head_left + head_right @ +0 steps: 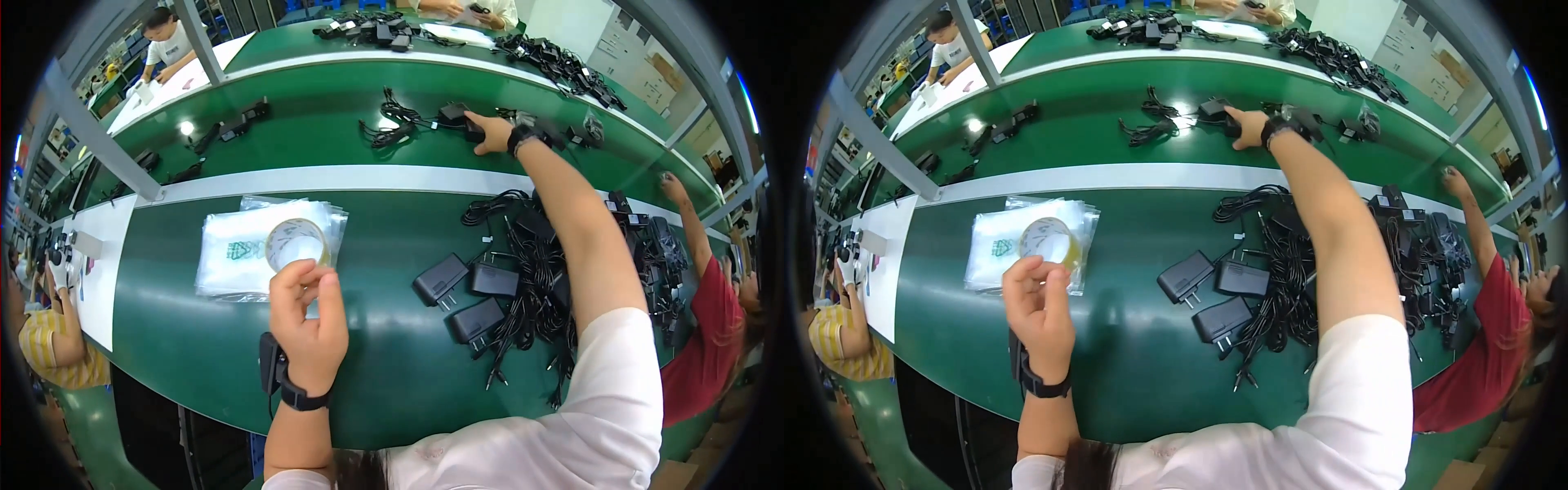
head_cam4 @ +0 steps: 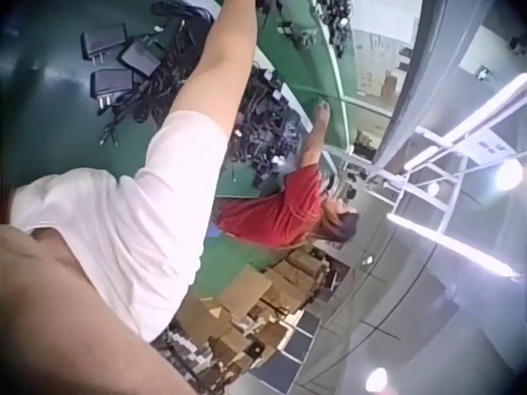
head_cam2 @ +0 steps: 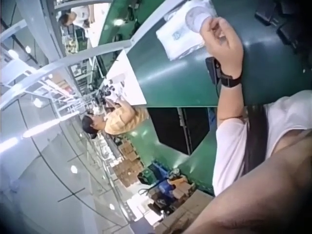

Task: The person picks up a power adapter, wraps its cord by hand, and slides it into a plastic bag. After sealing the bag, the person sets the packaged adapter aside on the table and repeats the process.

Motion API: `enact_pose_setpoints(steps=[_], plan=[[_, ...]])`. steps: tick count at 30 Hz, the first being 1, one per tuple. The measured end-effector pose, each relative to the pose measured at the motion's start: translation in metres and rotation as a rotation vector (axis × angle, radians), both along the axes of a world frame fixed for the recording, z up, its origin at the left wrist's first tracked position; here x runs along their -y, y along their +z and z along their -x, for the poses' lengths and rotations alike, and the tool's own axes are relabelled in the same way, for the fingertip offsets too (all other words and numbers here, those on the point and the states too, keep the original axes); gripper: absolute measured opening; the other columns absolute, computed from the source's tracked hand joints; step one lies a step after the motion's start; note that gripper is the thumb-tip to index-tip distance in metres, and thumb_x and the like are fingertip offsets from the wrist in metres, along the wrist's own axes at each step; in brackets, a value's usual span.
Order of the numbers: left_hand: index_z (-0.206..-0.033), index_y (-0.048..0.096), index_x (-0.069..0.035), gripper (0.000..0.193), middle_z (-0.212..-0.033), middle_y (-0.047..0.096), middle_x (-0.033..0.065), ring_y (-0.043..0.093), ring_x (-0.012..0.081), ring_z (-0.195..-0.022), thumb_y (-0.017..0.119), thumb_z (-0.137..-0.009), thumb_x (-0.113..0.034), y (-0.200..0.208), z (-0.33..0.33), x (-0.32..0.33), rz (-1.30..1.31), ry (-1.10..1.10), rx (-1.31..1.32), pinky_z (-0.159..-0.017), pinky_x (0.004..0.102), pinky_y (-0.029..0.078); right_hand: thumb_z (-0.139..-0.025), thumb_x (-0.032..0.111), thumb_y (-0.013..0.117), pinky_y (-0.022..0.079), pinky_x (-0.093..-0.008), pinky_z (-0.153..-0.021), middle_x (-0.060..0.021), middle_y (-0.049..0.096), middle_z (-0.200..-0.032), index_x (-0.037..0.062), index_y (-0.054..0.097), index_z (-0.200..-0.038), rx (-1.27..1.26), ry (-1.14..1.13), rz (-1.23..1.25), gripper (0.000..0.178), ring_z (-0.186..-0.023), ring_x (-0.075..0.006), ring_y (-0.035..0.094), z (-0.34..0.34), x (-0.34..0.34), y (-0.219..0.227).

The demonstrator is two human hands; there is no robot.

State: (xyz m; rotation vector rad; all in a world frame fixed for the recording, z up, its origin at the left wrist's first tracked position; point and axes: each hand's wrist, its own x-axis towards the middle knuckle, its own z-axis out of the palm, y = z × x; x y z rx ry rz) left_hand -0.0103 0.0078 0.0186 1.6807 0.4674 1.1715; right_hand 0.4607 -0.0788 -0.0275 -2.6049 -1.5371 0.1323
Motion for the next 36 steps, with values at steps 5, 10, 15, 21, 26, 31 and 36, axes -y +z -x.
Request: enact_pose_setpoints(steps=[5,10,15,21,26,31,36], plan=[[-0.101,0.05,0.001,0.021,-0.079,0.06,0.0099,0.06,0.0142,-0.068,0.056,-0.08,0.001,-0.012,0.003,-0.011,-0.106,0.047,-0.059,-0.065,0.0259,0.05,-0.056,0.003,0.068,0.045,-0.0394,-0.081,-0.0174,0.058,-0.104,0.0109,0.045,-0.116,-0.095,-0.046,-0.085,0.065,-0.095,-0.0354,0.056,0.03,0.007,0.025],[-0.1,0.05,0.001,0.02,-0.079,0.06,0.0094,0.06,0.0131,-0.069,0.056,-0.081,0.0,-0.007,0.005,-0.004,0.019,-0.042,-0.03,-0.063,0.025,0.049,-0.063,0.014,0.068,0.045,-0.0286,-0.057,-0.0063,0.058,-0.072,0.0009,0.056,-0.088,-0.33,-0.093,-0.36,0.031,-0.063,-0.0151,0.055,0.076,0.014,0.166],[-0.103,0.047,0.0,0.021,-0.076,0.058,0.0061,0.054,0.0085,-0.065,0.054,-0.083,-0.001,-0.003,0.002,-0.005,0.069,-0.111,0.003,-0.059,0.0208,0.044,-0.072,0.027,0.065,0.049,-0.0306,-0.061,-0.0087,0.062,-0.074,0.0028,0.064,-0.086,0.194,-0.228,-0.619,0.029,-0.067,-0.0167,0.06,0.078,0.026,0.219],[-0.104,0.046,0.001,0.022,-0.078,0.057,0.0064,0.053,0.008,-0.066,0.054,-0.084,-0.001,-0.005,-0.004,-0.001,0.094,-0.144,-0.002,-0.059,0.0202,0.043,-0.071,0.037,0.063,0.048,-0.0392,-0.075,-0.0176,0.064,-0.088,0.0032,0.064,-0.091,-0.274,-0.503,-1.372,0.04,-0.081,-0.0337,0.061,0.017,0.023,0.181],[-0.104,0.046,0.001,0.022,-0.078,0.058,0.0074,0.055,0.0091,-0.067,0.054,-0.083,-0.001,-0.001,0.009,-0.006,0.124,-0.095,-0.021,-0.06,0.0202,0.045,-0.074,0.027,0.059,0.048,-0.0386,-0.077,-0.0173,0.064,-0.089,0.0066,0.063,-0.094,0.35,-0.32,-0.53,0.03,-0.084,-0.0325,0.061,0.027,-0.006,0.17],[-0.104,0.046,0.001,0.023,-0.078,0.059,0.0072,0.055,0.0093,-0.067,0.054,-0.083,-0.002,-0.005,0.004,-0.009,0.081,-0.078,-0.061,-0.06,0.0203,0.045,-0.078,0.033,0.056,0.047,-0.0391,-0.077,-0.0181,0.063,-0.09,0.0051,0.061,-0.095,0.224,-0.416,-0.683,0.033,-0.085,-0.0327,0.06,0.034,-0.03,0.16],[-0.104,0.047,0.0,0.022,-0.078,0.059,0.0071,0.056,0.0096,-0.067,0.054,-0.083,-0.002,0.0,0.0,-0.005,0.1,-0.118,-0.051,-0.061,0.021,0.046,-0.079,0.031,0.061,0.048,-0.0366,-0.069,-0.0135,0.064,-0.082,0.0014,0.06,-0.093,-0.028,-0.226,-1.345,0.032,-0.076,-0.0256,0.062,0.0,-0.032,0.159]])
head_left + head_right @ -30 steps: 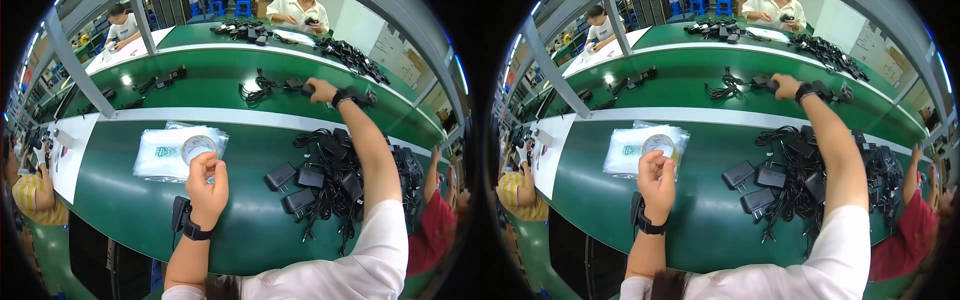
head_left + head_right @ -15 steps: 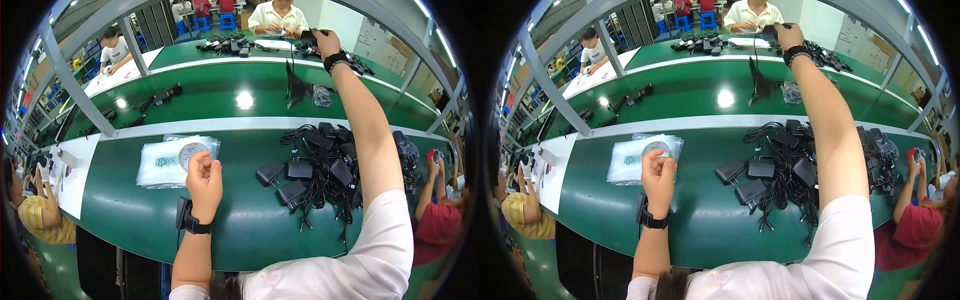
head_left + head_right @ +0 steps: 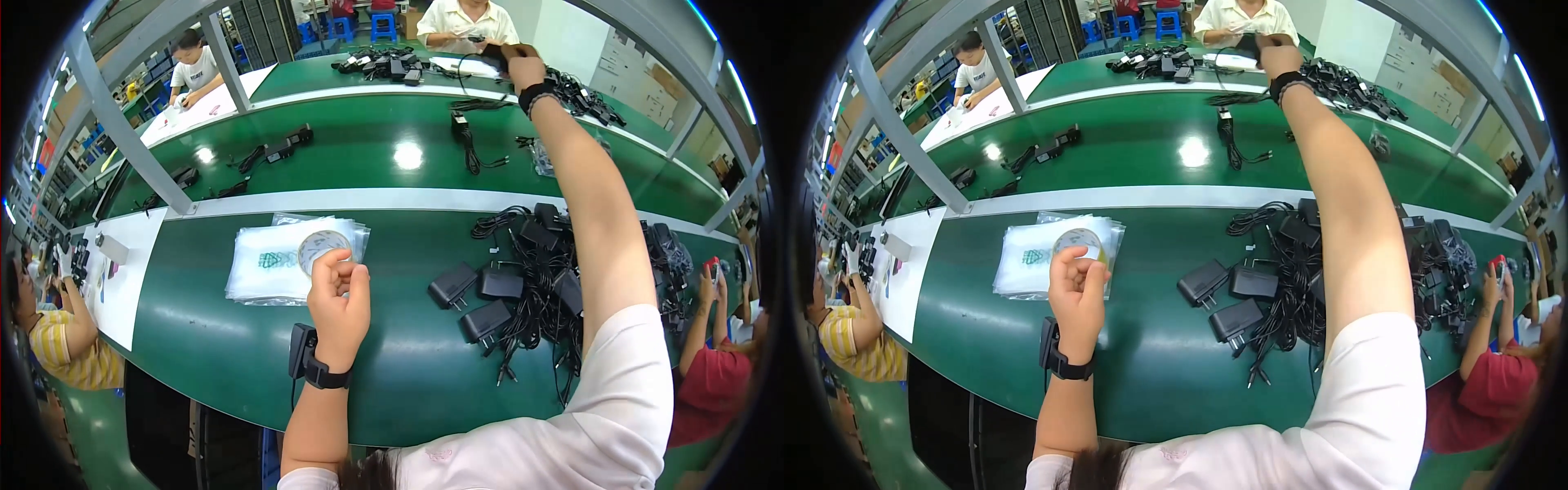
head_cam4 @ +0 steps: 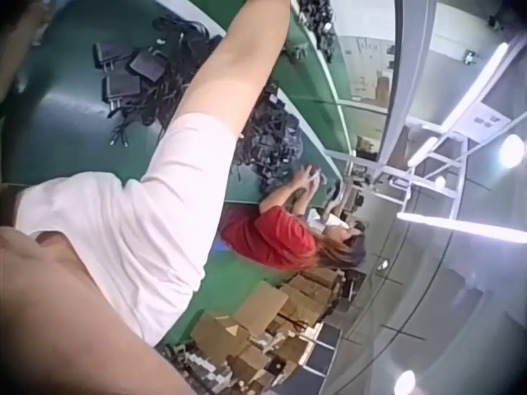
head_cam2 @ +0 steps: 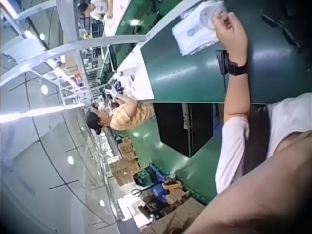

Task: The person picks up a power adapter, wraps its cord by hand, and slides it into a plastic bag. After sealing the bag, the person sets the packaged adapter aside on the table and repeats the process.

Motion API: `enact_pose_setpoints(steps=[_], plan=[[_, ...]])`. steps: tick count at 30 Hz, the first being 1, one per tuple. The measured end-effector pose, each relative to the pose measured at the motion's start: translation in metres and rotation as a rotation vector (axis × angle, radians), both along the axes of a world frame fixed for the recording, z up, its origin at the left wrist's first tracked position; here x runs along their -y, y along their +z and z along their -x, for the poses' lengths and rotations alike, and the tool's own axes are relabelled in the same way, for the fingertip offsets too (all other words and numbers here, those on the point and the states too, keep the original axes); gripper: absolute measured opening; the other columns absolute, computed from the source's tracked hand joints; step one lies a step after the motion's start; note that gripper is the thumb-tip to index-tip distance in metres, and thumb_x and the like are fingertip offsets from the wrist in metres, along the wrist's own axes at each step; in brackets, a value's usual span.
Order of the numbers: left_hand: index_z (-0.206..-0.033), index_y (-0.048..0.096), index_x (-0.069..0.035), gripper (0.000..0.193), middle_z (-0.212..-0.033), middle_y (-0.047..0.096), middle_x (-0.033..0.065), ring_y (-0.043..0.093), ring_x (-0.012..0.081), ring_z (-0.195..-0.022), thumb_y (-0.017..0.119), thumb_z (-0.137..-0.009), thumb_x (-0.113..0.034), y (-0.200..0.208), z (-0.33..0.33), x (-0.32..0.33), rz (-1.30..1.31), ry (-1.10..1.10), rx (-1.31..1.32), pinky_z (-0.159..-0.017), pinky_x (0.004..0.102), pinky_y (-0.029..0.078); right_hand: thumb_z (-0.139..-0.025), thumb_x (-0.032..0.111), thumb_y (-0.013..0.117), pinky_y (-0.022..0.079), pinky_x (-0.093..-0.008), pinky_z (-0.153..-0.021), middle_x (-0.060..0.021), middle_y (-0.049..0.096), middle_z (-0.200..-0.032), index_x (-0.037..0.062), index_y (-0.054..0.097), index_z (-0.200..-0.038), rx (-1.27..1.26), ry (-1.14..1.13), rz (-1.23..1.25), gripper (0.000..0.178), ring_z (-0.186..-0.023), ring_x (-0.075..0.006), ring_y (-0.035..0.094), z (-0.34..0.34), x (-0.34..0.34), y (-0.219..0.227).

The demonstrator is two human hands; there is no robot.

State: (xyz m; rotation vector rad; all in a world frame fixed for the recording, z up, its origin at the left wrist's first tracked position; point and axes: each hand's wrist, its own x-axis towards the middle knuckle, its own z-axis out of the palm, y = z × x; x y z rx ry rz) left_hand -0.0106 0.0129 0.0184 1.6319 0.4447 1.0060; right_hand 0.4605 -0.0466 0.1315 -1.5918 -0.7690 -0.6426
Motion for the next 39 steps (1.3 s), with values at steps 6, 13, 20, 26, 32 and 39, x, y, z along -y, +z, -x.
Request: enact_pose_setpoints(steps=[6,13,20,26,32,39], plan=[[-0.103,0.047,0.0,0.022,-0.08,0.059,0.0076,0.057,0.0112,-0.07,0.055,-0.083,-0.002,-0.004,0.007,-0.005,-0.012,0.036,-0.01,-0.064,0.0233,0.046,-0.081,0.026,0.062,0.043,-0.022,-0.046,-0.007,0.06,-0.08,0.0066,0.055,-0.104,-0.529,0.519,-0.166,0.031,-0.051,-0.0138,0.055,0.067,0.0,0.037],[-0.115,0.045,0.003,0.044,-0.115,0.049,0.019,0.048,0.0305,-0.104,0.063,-0.076,-0.009,0.037,0.007,-0.009,-0.799,0.421,-0.139,-0.09,0.0369,0.037,-0.075,0.025,0.067,0.047,-0.0248,-0.058,-0.0087,0.06,-0.082,0.0056,0.052,-0.105,0.163,0.778,0.601,0.039,-0.068,-0.0148,0.057,0.219,0.018,0.079],[-0.121,0.042,-0.001,0.048,-0.108,0.053,0.0121,0.057,0.0212,-0.092,0.063,-0.082,-0.019,0.112,-0.009,0.01,0.403,-0.651,0.116,-0.076,0.0333,0.05,-0.069,0.025,0.074,0.044,-0.0235,-0.06,-0.0069,0.06,-0.078,0.0073,0.05,-0.103,0.167,1.1,0.719,0.045,-0.069,-0.0116,0.054,0.313,0.014,0.072],[-0.114,0.044,-0.006,0.035,-0.093,0.053,0.0069,0.054,0.0175,-0.081,0.052,-0.09,-0.03,0.11,-0.004,0.006,0.555,-0.512,0.545,-0.076,0.0367,0.048,-0.079,0.031,0.065,0.042,-0.0322,-0.088,-0.0148,0.038,-0.129,0.01,0.015,-0.14,-0.356,1.291,0.399,0.082,-0.106,-0.0183,0.047,0.327,0.028,-0.004],[-0.114,0.042,-0.001,0.045,-0.099,0.05,0.0155,0.049,0.0324,-0.094,0.044,-0.091,-0.039,0.126,0.001,-0.014,0.684,-0.67,0.942,-0.098,0.0573,0.031,-0.072,0.012,0.071,0.041,-0.0283,-0.085,-0.0027,0.052,-0.109,0.0046,0.033,-0.132,-0.594,1.596,0.632,0.071,-0.098,-0.0118,0.05,0.358,0.018,-0.061],[-0.102,0.048,-0.002,0.028,-0.09,0.056,0.0153,0.056,0.0274,-0.083,0.06,-0.078,-0.012,0.102,0.031,-0.063,0.555,-0.241,0.751,-0.086,0.0467,0.044,-0.084,0.015,0.06,0.045,-0.0246,-0.064,-0.003,0.057,-0.081,0.0006,0.05,-0.111,-0.71,1.535,0.582,0.032,-0.07,-0.0111,0.055,0.328,0.057,-0.042]])
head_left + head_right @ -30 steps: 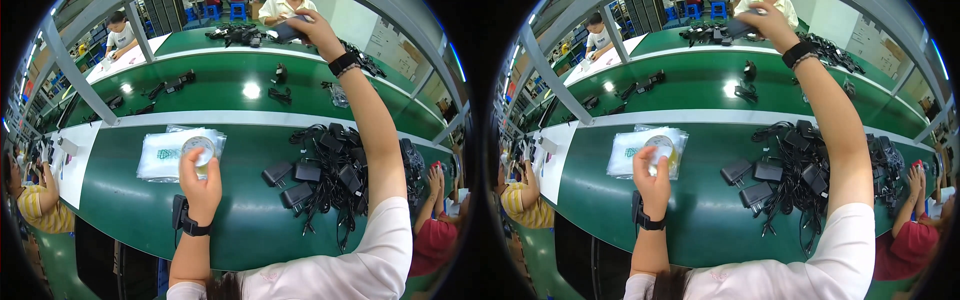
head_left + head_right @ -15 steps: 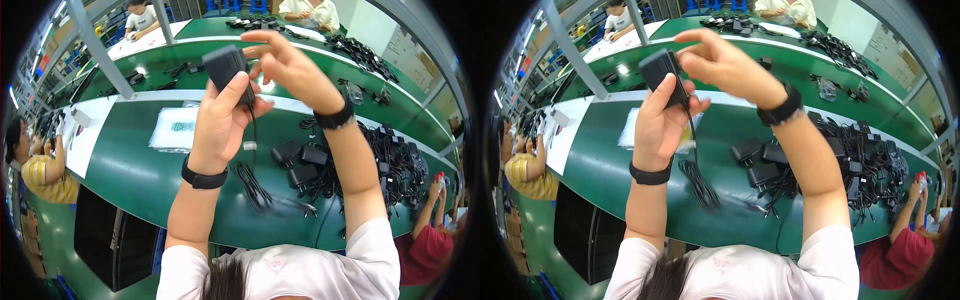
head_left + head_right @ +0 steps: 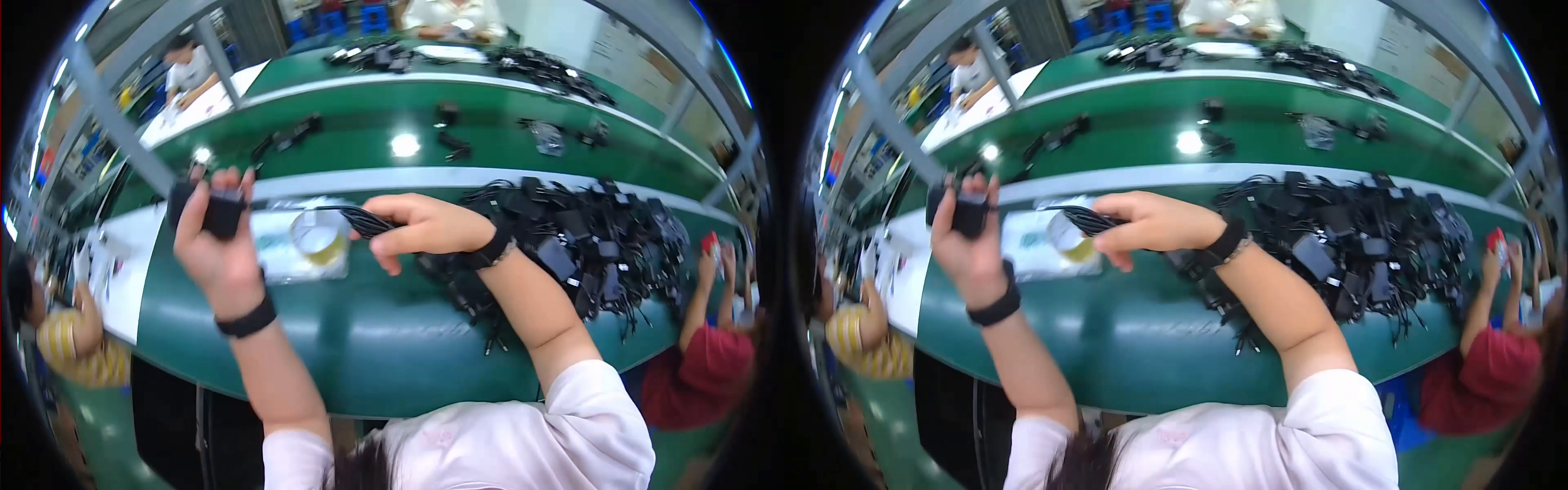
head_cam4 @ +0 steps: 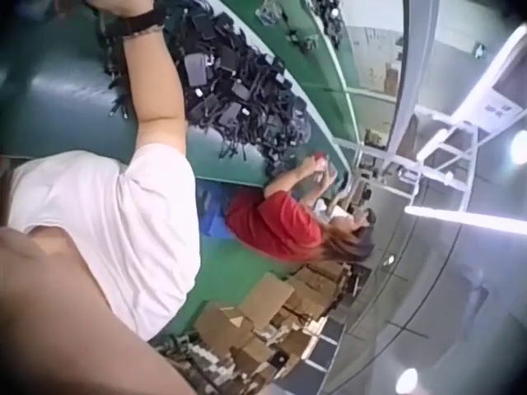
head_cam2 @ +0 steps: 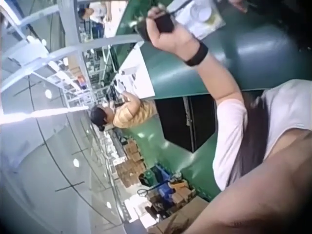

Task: The person picks up a power adapter, wraps its cord by hand, and slides it into a plastic bag. After sealing the bag, the person sets the packaged adapter aside on the table and repeats the process.

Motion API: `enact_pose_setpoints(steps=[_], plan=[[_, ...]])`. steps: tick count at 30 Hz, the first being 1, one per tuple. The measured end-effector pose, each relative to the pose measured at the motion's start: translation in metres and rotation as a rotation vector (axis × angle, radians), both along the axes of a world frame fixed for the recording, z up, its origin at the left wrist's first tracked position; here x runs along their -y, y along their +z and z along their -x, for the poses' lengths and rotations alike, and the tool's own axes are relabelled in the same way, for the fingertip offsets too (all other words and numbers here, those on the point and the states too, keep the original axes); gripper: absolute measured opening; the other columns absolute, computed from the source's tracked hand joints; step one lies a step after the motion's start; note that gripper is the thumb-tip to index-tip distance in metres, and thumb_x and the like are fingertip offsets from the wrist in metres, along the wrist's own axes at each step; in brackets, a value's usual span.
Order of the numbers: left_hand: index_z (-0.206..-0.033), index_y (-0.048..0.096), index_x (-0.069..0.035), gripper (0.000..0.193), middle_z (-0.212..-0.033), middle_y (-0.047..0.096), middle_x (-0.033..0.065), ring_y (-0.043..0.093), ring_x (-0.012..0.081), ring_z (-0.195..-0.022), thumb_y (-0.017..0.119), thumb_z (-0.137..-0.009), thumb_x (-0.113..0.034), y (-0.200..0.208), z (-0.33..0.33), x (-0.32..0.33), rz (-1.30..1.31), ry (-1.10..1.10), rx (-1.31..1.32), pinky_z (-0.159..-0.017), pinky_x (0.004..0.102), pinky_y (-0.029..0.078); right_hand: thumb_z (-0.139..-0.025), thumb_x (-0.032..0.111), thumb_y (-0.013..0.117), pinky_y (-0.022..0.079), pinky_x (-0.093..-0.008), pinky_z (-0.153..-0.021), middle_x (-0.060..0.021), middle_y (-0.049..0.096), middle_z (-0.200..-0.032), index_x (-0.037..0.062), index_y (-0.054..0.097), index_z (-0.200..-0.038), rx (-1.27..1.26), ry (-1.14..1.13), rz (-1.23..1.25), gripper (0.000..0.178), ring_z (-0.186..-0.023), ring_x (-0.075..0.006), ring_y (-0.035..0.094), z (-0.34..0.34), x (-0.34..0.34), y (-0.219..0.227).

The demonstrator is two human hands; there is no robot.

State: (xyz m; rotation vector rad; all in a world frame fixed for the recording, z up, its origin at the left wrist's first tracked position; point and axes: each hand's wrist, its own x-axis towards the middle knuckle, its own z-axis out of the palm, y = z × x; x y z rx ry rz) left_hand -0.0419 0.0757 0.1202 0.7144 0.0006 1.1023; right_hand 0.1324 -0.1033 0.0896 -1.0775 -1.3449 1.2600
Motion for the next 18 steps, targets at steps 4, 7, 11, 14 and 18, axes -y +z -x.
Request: enact_pose_setpoints(steps=[4,7,11,14,18], plan=[[-0.103,0.051,0.0,0.034,-0.092,0.056,0.0123,0.057,0.0253,-0.08,0.059,-0.069,-0.001,-0.034,-0.007,0.04,-0.062,-0.12,-0.305,-0.079,0.0391,0.047,-0.09,0.027,0.049,0.044,-0.024,-0.064,-0.008,0.064,-0.085,0.0005,0.058,-0.096,-0.159,-0.179,-0.31,0.029,-0.07,-0.0143,0.058,0.001,0.008,0.017],[-0.1,0.051,0.0,0.037,-0.087,0.057,0.0114,0.058,0.0247,-0.08,0.063,-0.065,0.001,-0.061,-0.022,0.059,-0.08,-0.309,-0.284,-0.077,0.0405,0.048,-0.089,0.031,0.052,0.043,-0.0226,-0.06,-0.0044,0.061,-0.071,0.0008,0.062,-0.084,-0.276,-0.361,-0.2,0.032,-0.062,-0.0103,0.054,0.006,-0.003,0.007],[-0.099,0.052,-0.001,0.04,-0.087,0.057,0.0102,0.059,0.0247,-0.08,0.063,-0.061,0.002,-0.07,-0.032,0.068,-0.05,-0.335,-0.352,-0.073,0.0402,0.05,-0.085,0.026,0.06,0.037,-0.022,-0.048,-0.0013,0.052,-0.055,0.0023,0.056,-0.083,0.648,-0.795,-0.221,0.024,-0.053,-0.0049,0.048,-0.007,-0.001,-0.024],[-0.099,0.052,-0.001,0.04,-0.087,0.057,0.0097,0.059,0.0237,-0.08,0.064,-0.061,0.002,-0.079,-0.032,0.066,0.024,-0.385,-0.393,-0.07,0.0366,0.051,-0.08,0.013,0.065,0.034,-0.018,-0.046,0.0001,0.052,-0.055,0.0055,0.041,-0.091,0.403,-0.754,-0.188,0.027,-0.054,-0.0018,0.046,0.0,-0.001,-0.029],[-0.098,0.052,0.0,0.032,-0.084,0.057,0.0094,0.059,0.021,-0.077,0.062,-0.068,-0.001,-0.076,-0.029,0.068,0.078,-0.379,-0.386,-0.068,0.0332,0.051,-0.081,0.013,0.065,0.041,-0.0188,-0.052,-0.0007,0.059,-0.069,0.0027,0.052,-0.111,0.431,-0.751,-0.337,0.034,-0.06,-0.0026,0.052,0.008,-0.006,-0.029]])
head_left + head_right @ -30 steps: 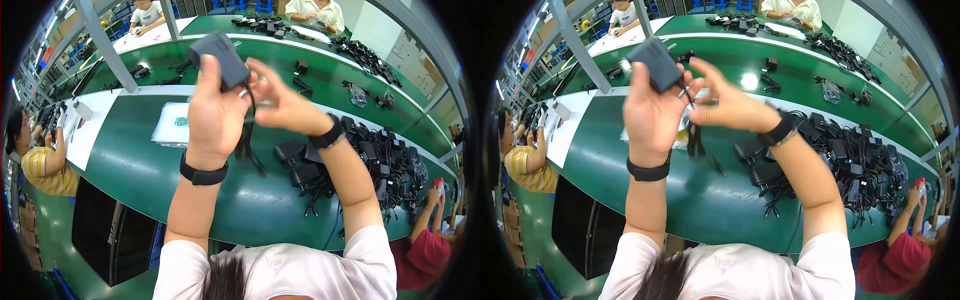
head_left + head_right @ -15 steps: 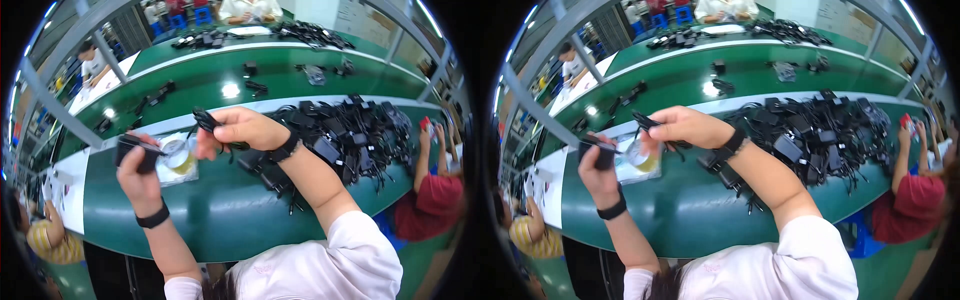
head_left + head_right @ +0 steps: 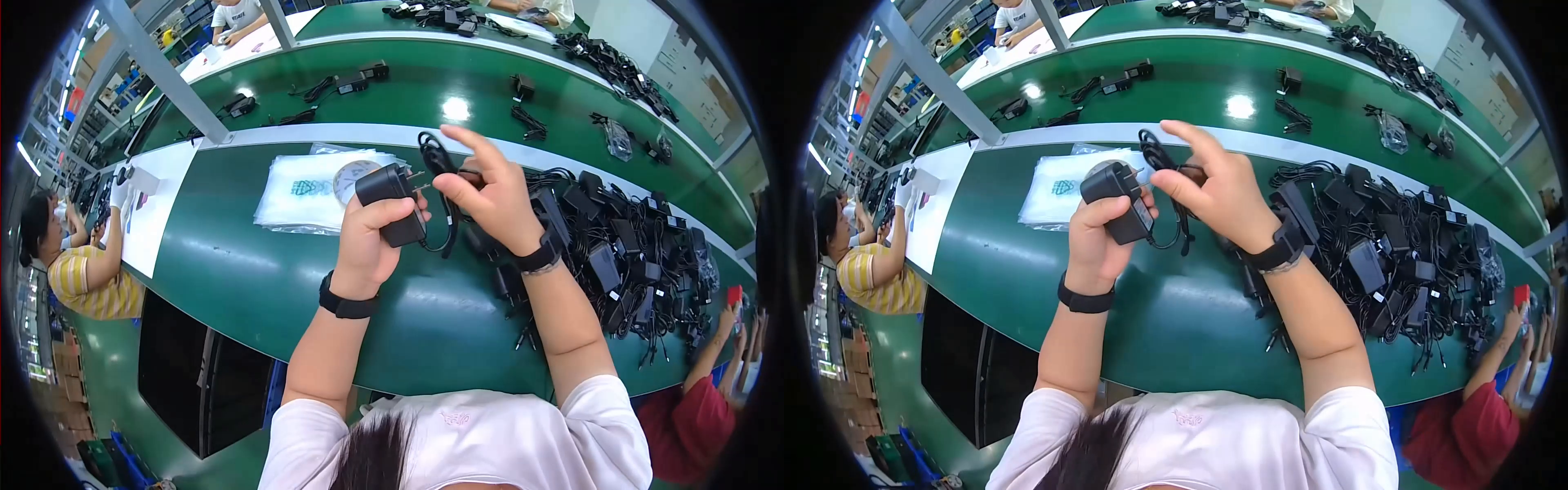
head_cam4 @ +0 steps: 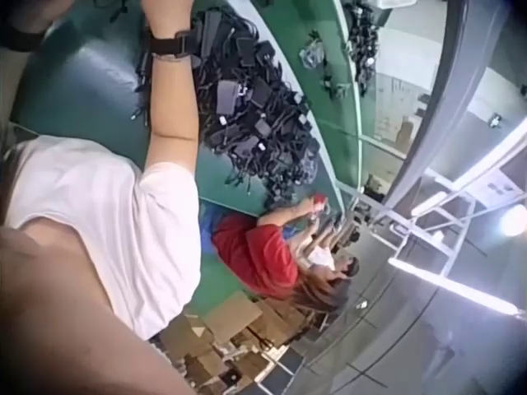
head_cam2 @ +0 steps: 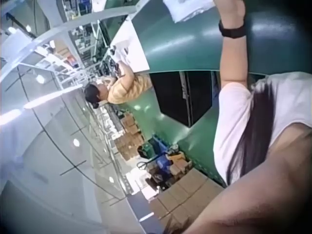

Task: The person picks up a power adapter, wraps its cord by hand, and slides it into a plastic bag. After sealing the bag, the person sets the packaged adapter aside on the table and repeats the process.

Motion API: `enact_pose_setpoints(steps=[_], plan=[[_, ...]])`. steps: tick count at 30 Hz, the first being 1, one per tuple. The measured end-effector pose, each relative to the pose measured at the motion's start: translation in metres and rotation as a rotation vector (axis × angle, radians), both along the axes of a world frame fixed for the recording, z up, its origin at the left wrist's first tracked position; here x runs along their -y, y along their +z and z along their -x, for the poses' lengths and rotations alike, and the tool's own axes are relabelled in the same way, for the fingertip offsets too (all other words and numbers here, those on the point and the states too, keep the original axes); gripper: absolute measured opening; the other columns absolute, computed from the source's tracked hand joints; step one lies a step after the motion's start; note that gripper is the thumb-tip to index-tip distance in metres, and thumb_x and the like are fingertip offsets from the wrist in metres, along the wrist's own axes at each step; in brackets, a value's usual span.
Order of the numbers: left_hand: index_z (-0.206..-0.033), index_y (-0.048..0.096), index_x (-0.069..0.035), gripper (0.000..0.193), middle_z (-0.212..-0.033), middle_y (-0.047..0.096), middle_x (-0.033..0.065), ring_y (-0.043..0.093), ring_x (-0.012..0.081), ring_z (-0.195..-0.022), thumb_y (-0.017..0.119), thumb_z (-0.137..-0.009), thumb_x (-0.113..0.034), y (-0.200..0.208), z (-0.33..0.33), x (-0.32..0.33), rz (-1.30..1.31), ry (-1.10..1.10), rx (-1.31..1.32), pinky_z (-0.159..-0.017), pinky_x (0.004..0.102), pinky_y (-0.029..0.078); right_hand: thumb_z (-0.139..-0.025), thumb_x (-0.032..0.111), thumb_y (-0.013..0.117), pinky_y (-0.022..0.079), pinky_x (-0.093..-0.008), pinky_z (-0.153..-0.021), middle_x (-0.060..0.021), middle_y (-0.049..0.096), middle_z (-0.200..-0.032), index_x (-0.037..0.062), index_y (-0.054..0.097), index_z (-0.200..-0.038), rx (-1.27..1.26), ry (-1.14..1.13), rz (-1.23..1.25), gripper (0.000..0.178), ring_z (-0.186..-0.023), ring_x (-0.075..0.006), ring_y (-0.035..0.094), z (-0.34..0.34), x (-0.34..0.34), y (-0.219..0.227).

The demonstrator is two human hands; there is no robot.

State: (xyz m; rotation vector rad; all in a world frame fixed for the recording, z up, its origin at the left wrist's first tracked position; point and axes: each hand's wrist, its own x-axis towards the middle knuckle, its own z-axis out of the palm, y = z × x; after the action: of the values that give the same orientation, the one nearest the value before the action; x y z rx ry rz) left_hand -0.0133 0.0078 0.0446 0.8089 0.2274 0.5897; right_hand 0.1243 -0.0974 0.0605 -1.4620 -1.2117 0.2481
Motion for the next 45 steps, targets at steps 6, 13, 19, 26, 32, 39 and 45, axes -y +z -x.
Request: enact_pose_setpoints(steps=[6,13,19,26,32,39,45], plan=[[-0.096,0.053,-0.001,0.025,-0.082,0.058,0.0085,0.058,0.018,-0.075,0.062,-0.073,-0.006,0.001,0.001,0.002,-0.047,0.007,-0.021,-0.067,0.0303,0.05,-0.081,0.012,0.065,0.048,-0.0221,-0.071,-0.0076,0.065,-0.093,0.0018,0.054,-0.116,0.004,0.073,-0.006,0.039,-0.08,-0.009,0.061,0.005,-0.002,-0.005],[-0.099,0.048,-0.003,0.032,-0.091,0.053,0.0034,0.053,0.0121,-0.082,0.068,-0.073,-0.004,-0.009,0.0,0.004,-0.162,0.259,0.045,-0.072,0.0261,0.046,-0.081,0.011,0.062,0.047,-0.0278,-0.069,-0.013,0.063,-0.088,0.0012,0.051,-0.12,0.365,0.038,-0.084,0.041,-0.075,-0.0207,0.06,0.026,-0.011,-0.015],[-0.096,0.049,-0.005,0.037,-0.089,0.054,0.0041,0.054,0.0116,-0.077,0.073,-0.068,-0.004,-0.01,0.003,-0.004,-0.258,0.265,-0.018,-0.069,0.0246,0.047,-0.085,0.009,0.053,0.045,-0.0285,-0.075,-0.0159,0.058,-0.097,0.0019,0.032,-0.135,0.266,0.149,-0.073,0.055,-0.081,-0.0259,0.058,0.036,-0.013,-0.027],[-0.094,0.049,0.0,0.043,-0.087,0.057,0.0069,0.057,0.0132,-0.074,0.077,-0.062,-0.001,-0.001,0.019,-0.01,-0.941,0.75,-0.139,-0.065,0.0253,0.049,-0.087,0.018,0.054,0.048,-0.0324,-0.076,-0.0163,0.059,-0.101,0.0001,0.038,-0.128,0.225,0.005,0.141,0.048,-0.085,-0.0245,0.061,0.045,-0.004,0.002],[-0.097,0.05,0.0,0.047,-0.092,0.06,0.013,0.062,0.0207,-0.085,0.079,-0.06,-0.001,0.003,0.019,0.008,-1.122,0.623,0.242,-0.076,0.0318,0.05,-0.094,0.035,0.041,0.049,-0.0325,-0.075,-0.0057,0.06,-0.1,0.0048,0.054,-0.107,-1.539,0.551,0.167,0.036,-0.083,-0.017,0.06,0.042,-0.016,-0.027],[-0.1,0.044,-0.001,0.037,-0.093,0.059,0.0083,0.058,0.0135,-0.085,0.066,-0.071,0.004,-0.001,0.011,0.012,-0.337,0.422,0.074,-0.076,0.0267,0.049,-0.092,0.016,0.044,0.044,-0.0209,-0.075,-0.0011,0.059,-0.101,0.002,0.05,-0.119,-0.817,0.342,0.033,0.031,-0.085,-0.0058,0.055,0.04,-0.011,-0.02],[-0.099,0.044,0.0,0.039,-0.093,0.058,0.0075,0.058,0.0117,-0.078,0.07,-0.07,0.0,-0.005,0.003,0.014,-0.321,0.417,0.06,-0.071,0.0253,0.049,-0.094,0.038,0.038,0.035,-0.0299,-0.095,-0.0095,0.046,-0.123,-0.0041,0.028,-0.134,-0.413,0.423,-0.165,0.059,-0.112,-0.0179,0.046,0.05,-0.01,-0.018]])
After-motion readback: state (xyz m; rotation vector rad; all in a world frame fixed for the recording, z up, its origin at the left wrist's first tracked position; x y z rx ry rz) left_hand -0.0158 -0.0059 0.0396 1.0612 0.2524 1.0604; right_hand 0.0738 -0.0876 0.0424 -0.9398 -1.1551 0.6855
